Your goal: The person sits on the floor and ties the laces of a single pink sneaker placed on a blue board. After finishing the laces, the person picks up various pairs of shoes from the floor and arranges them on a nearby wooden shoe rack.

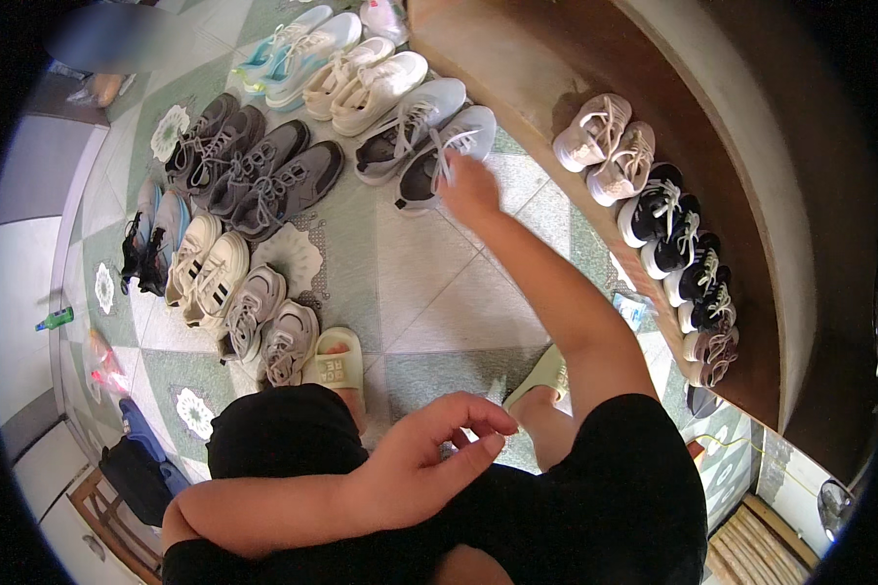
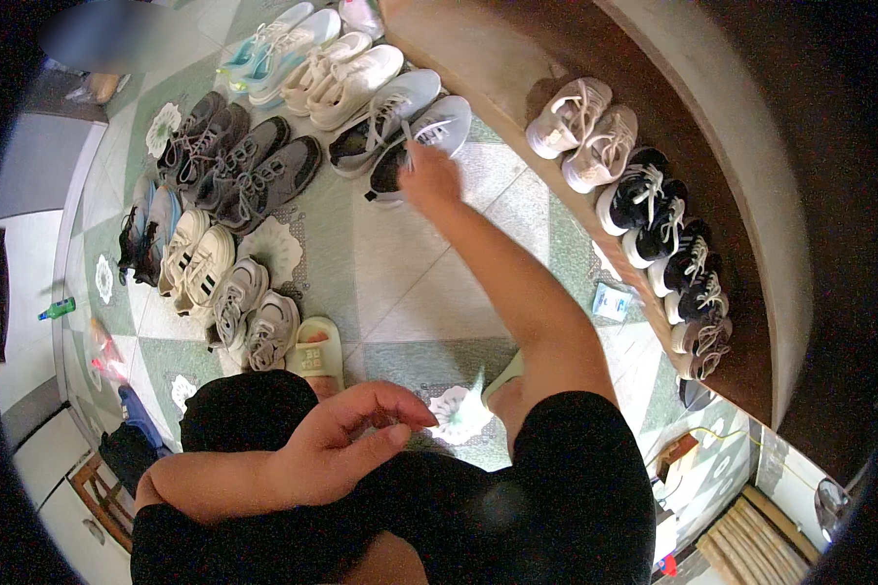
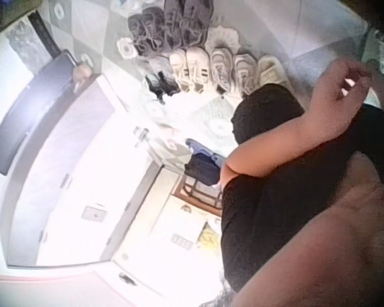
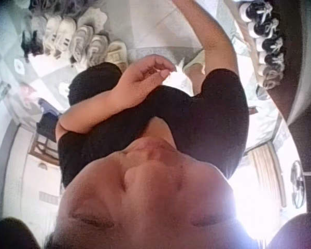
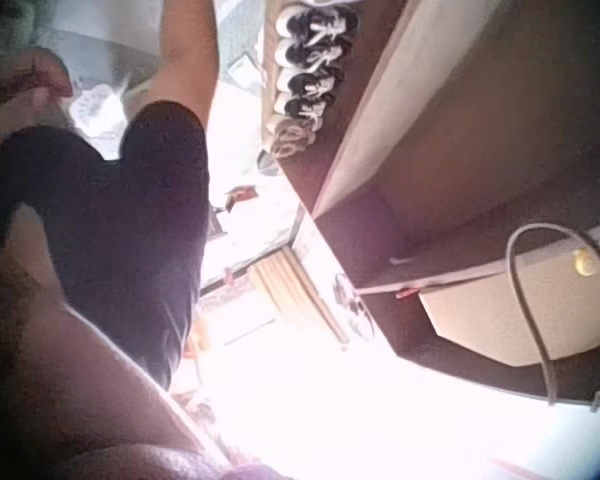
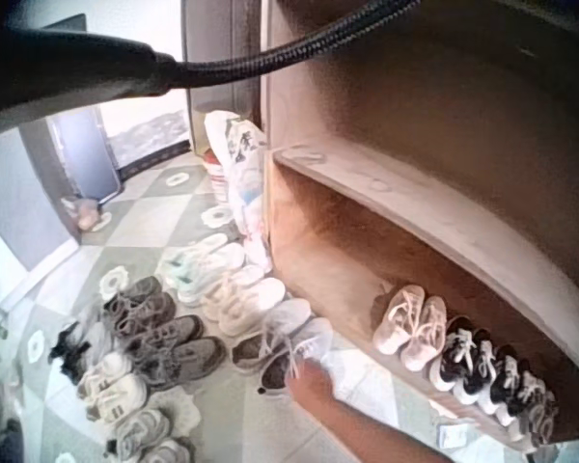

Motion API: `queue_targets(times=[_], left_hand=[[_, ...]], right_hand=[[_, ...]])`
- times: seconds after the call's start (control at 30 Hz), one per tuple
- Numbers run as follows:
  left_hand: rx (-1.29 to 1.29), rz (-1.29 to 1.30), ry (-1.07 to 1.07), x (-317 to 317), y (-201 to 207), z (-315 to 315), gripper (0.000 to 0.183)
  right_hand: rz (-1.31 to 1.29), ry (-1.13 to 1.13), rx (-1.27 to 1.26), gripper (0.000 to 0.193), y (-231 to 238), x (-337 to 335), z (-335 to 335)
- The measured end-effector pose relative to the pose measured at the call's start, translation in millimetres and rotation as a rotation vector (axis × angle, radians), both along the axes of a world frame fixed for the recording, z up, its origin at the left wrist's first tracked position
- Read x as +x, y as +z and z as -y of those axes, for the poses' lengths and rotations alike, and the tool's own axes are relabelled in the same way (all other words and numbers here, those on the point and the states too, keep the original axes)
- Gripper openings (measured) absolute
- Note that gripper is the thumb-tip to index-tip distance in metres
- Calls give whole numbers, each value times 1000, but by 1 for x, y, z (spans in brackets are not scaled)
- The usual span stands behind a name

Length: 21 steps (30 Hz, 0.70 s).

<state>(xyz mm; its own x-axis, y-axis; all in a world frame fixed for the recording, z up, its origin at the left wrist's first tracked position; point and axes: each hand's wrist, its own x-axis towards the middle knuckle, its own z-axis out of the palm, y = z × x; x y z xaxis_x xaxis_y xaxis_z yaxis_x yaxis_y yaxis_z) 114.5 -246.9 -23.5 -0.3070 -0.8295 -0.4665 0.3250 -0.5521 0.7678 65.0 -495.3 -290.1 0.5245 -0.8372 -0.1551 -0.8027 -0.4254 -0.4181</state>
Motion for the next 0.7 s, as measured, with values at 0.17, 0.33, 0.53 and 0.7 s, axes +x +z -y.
queue_targets(times=[0.17, 0.33, 0.53, 0.7], left_hand=[[-29, -11, 67, 21, 3, -16, 22], [-28, -57, 137, 40, 7, -23, 22], [-76, -51, 96, 49, 9, -30, 22], [-113, -48, 95, 43, 9, -37, 23]], right_hand=[[-199, 81, 279, 76, -39, 95, -29], [-293, -123, 390, 88, -83, 115, -15], [-391, 24, 501, 79, -92, 98, -7], [-299, -27, 263, 75, -71, 80, -66]])
